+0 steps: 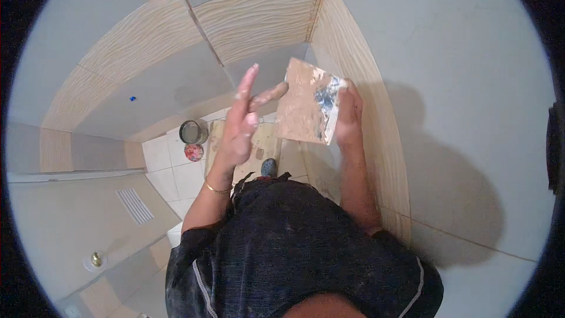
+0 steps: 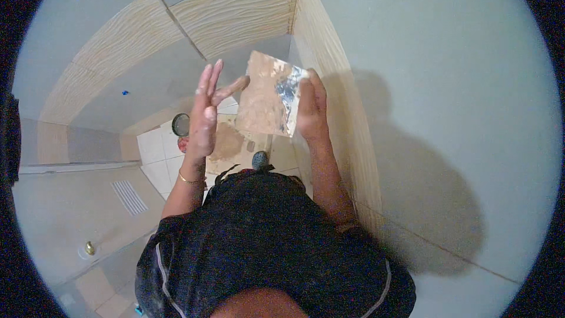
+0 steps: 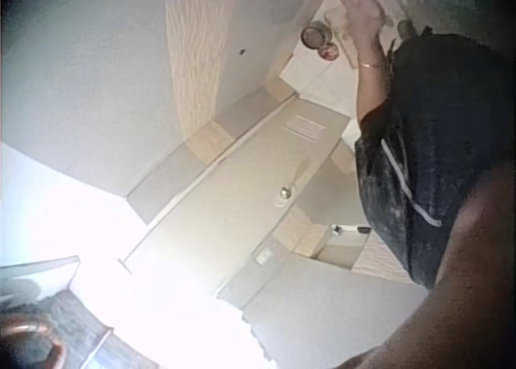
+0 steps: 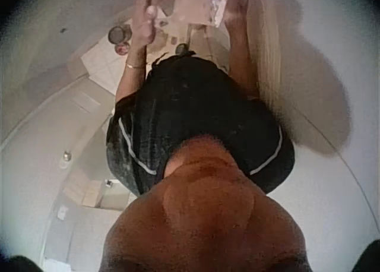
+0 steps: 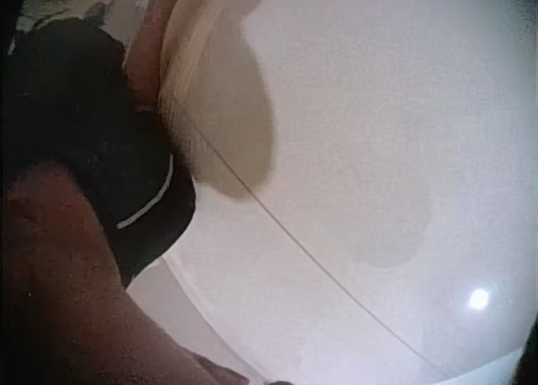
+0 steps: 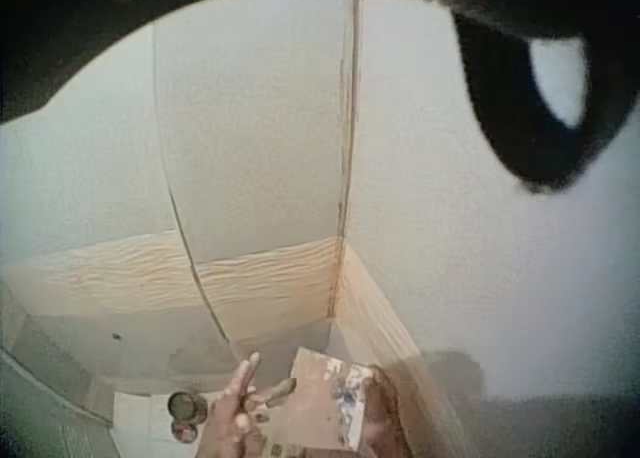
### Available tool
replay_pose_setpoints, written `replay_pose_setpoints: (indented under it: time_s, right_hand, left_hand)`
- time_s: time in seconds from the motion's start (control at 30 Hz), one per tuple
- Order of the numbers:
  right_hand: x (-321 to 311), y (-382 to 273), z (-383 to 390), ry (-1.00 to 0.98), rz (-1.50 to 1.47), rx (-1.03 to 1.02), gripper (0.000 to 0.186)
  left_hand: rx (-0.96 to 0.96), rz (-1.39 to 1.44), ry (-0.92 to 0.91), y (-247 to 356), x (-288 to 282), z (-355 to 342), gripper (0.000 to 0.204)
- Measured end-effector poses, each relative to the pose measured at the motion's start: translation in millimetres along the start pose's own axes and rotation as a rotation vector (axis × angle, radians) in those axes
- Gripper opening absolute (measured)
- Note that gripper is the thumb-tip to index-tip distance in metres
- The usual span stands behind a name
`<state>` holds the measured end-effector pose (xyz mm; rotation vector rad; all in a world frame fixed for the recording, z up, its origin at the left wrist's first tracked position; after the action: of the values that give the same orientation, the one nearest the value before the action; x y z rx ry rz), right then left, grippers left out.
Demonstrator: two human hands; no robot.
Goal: Applying grout or adhesive to the joints between wall tiles.
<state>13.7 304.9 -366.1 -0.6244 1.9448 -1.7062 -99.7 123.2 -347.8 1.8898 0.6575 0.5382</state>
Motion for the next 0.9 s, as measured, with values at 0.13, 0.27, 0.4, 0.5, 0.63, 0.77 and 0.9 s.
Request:
replay_pose_setpoints:
  time_s: [0.13, 0.27, 0.4, 0.5, 0.63, 0.77, 0.9]
  right_hand:
    - [11, -24, 4, -0.177, -0.092, 0.052, 0.029]
    - [14, -38, -2, -0.223, -0.165, 0.021, 0.029]
    - [19, -38, 1, -0.151, -0.247, 0.006, 0.028]
    - [15, -36, 4, -0.126, -0.302, 0.037, 0.029]
    - [8, -36, 6, -0.123, -0.081, 0.032, 0.03]
    - [16, -29, 10, -0.154, -0.179, 0.143, 0.032]
    - [25, -16, 15, -0.175, -0.487, 0.344, 0.035]
  left_hand:
    - [0.098, -0.059, 0.02, 18, 6, 1, 0.092]
    - [0.154, -0.097, 0.008, 24, 1, 1, 0.089]
    - [0.098, -0.202, -0.044, 14, 4, 21, 0.086]
    - [-0.007, 0.082, -0.036, 5, 9, 35, 0.084]
    - [0.042, 0.419, -0.017, 8, 14, 37, 0.085]
    - [0.043, 0.615, 0.036, 12, 17, 23, 0.093]
    - [0.024, 0.369, -0.007, 7, 18, 19, 0.097]
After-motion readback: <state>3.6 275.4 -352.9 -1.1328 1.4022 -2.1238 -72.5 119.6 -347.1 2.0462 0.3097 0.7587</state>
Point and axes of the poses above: each hand's wrist, its own z-axis away from the middle knuckle, its own x-axis out of the palm, y = z × x, the point moved 3 cm from there along -z, towards the middle knuckle, and after that the axes turned 5 degrees about z, right-handed, at the moved point
